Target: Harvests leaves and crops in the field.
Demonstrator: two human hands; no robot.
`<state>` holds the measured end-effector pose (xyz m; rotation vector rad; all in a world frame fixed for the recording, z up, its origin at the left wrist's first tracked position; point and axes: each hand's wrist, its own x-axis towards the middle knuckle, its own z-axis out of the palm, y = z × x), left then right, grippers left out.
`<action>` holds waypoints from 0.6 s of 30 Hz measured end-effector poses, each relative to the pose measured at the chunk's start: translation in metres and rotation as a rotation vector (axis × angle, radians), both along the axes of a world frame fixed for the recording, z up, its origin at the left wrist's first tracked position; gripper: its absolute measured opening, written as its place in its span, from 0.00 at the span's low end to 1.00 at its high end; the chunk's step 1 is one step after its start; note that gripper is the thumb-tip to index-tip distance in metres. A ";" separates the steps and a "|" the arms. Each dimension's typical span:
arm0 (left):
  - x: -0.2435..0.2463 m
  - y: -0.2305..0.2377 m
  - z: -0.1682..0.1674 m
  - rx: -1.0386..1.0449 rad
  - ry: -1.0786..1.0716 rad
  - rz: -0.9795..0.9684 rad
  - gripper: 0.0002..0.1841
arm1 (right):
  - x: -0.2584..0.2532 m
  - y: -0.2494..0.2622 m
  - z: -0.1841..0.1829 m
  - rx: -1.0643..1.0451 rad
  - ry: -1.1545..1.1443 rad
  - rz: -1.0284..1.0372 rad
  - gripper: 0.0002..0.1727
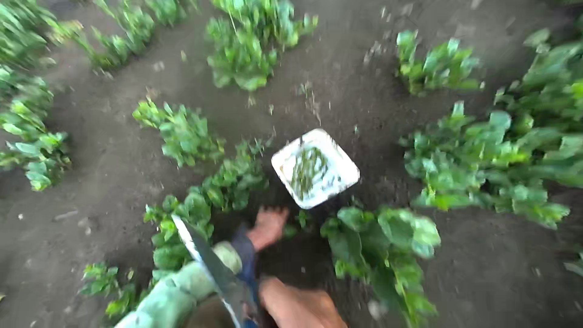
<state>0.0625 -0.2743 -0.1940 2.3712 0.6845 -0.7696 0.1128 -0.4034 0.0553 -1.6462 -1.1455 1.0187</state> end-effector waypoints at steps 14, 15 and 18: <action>0.010 0.018 -0.040 -0.263 0.143 -0.279 0.41 | 0.005 0.016 -0.015 0.094 -0.017 0.051 0.25; 0.011 0.017 -0.042 -0.267 0.137 -0.281 0.38 | 0.007 0.016 -0.016 0.085 -0.012 0.055 0.25; 0.008 0.016 -0.052 -0.260 0.064 -0.316 0.20 | 0.013 0.016 -0.018 0.048 -0.007 0.090 0.24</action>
